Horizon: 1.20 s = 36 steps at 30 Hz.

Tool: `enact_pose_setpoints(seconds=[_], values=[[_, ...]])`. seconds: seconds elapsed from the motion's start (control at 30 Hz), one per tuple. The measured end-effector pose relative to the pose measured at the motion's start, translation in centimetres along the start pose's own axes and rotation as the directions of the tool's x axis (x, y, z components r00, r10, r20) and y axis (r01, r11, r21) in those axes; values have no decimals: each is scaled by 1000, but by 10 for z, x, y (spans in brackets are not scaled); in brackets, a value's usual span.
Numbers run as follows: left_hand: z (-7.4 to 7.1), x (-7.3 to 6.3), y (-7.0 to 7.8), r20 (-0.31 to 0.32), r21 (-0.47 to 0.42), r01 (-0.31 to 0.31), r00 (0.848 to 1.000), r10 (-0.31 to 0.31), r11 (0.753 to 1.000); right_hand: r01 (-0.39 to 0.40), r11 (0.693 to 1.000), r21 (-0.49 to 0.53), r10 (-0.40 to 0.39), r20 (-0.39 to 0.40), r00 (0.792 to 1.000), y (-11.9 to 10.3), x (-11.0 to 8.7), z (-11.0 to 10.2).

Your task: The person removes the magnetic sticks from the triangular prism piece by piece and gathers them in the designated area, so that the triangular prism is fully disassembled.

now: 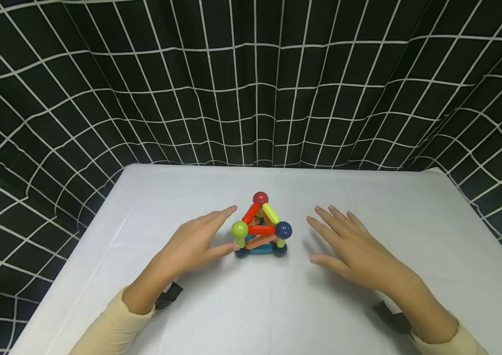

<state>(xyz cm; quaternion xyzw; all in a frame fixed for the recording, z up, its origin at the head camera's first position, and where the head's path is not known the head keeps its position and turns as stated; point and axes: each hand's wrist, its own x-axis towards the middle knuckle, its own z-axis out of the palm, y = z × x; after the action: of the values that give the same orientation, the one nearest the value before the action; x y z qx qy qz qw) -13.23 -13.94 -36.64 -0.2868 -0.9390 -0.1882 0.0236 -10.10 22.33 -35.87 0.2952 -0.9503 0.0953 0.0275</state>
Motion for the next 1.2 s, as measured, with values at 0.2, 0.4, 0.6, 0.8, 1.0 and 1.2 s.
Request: enact_pose_setpoints(seconds=[0.2, 0.4, 0.6, 0.8, 1.0, 1.2], values=[[8, 8, 6, -1, -62, -2, 1000, 2, 998, 63, 998, -15, -63, -34, 997, -9, 16, 2], [17, 17, 13, -41, -63, -52, 998, 50, 997, 118, 992, -34, -120, -80, 990, -17, 31, 3], [19, 24, 17, -74, -37, -86, 994, 83, 996, 189, 982, -17, -189, -177, 966, -28, 45, 3], [19, 27, 23, -54, -58, -89, 995, 86, 994, 241, 970, -29, -241, -233, 942, -38, 58, 2], [21, 30, 24, -62, -71, -122, 991, 118, 990, 249, 966, -63, -257, -240, 936, -46, 63, 1], [23, 35, 23, -92, -94, -172, 982, 164, 981, 222, 971, -87, -236, -251, 939, -56, 67, 1]])
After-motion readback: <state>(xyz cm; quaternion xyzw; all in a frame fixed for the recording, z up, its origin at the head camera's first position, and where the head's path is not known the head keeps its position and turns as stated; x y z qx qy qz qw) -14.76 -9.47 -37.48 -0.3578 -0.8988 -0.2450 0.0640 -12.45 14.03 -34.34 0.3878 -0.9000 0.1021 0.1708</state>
